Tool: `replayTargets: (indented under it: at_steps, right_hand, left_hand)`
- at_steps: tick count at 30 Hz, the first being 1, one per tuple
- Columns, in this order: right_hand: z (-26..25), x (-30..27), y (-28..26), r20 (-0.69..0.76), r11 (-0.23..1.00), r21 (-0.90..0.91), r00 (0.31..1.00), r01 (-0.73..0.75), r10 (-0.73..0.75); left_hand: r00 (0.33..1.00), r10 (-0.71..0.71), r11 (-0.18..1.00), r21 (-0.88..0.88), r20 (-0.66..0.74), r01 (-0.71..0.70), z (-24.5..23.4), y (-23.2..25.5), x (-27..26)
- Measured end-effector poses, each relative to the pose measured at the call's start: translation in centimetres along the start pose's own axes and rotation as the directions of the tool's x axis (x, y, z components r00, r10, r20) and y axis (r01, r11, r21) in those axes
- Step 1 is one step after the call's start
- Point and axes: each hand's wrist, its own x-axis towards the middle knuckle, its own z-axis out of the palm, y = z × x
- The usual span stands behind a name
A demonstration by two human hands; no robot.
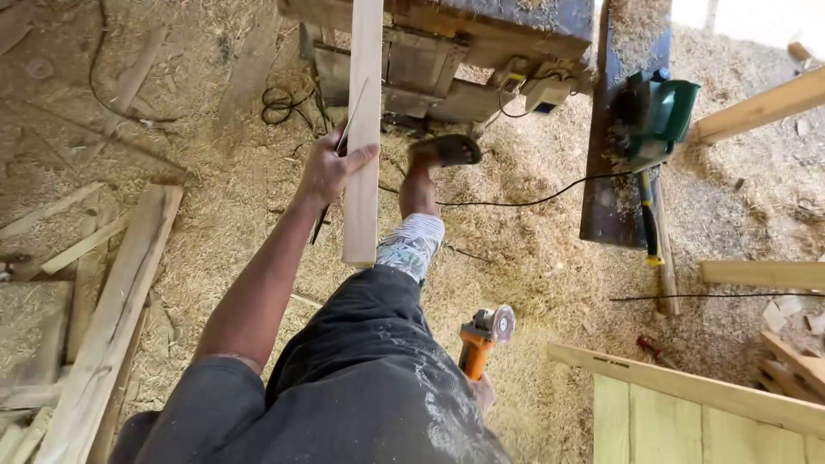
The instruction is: Sand a wooden plank with an angle grinder and measure it with a try square.
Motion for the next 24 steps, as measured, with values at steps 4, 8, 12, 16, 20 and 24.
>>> replayTargets:
  at_steps: [4, 8, 12, 16, 20, 24]
  right_hand:
    - [1.3, 6.3, 3.1, 0.04, 0.944, 0.05, 0.944, 0.325, -0.327]
    - [-7.4, -0.8, -1.9, -0.049, 0.937, 0.206, 0.96, 0.281, -0.277]
    - [-14.1, -0.6, -7.2, -0.273, 0.881, 0.238, 0.899, 0.408, -0.342]
    - [-19.1, 2.6, -15.7, -0.246, 0.846, 0.143, 0.846, 0.514, -0.473]
    - [-23.6, 2.1, -28.2, -0.007, 0.736, 0.453, 0.828, 0.502, -0.56]
    - [-26.0, 1.2, -42.7, 0.001, 0.52, 0.713, 0.741, 0.47, -0.672]
  left_hand:
    - [1.0, -0.019, 0.997, 0.078, 0.022, 0.017, -0.1, 1.2, 0.4]
    - [0.996, -0.086, 0.991, 0.107, 0.033, 0.082, -0.4, -0.3, 1.4]
    - [0.998, -0.06, 0.994, 0.09, 0.024, 0.057, 0.1, 0.5, 0.9]
    - [0.994, 0.11, 0.994, 0.016, 0.028, -0.111, 0.5, -1.5, 0.9]
    - [0.996, -0.086, 0.991, 0.109, 0.017, 0.084, 0.4, 1.4, -0.4]
    - [0.997, -0.06, 0.998, -0.017, -0.04, 0.059, 0.4, 0.6, -0.2]
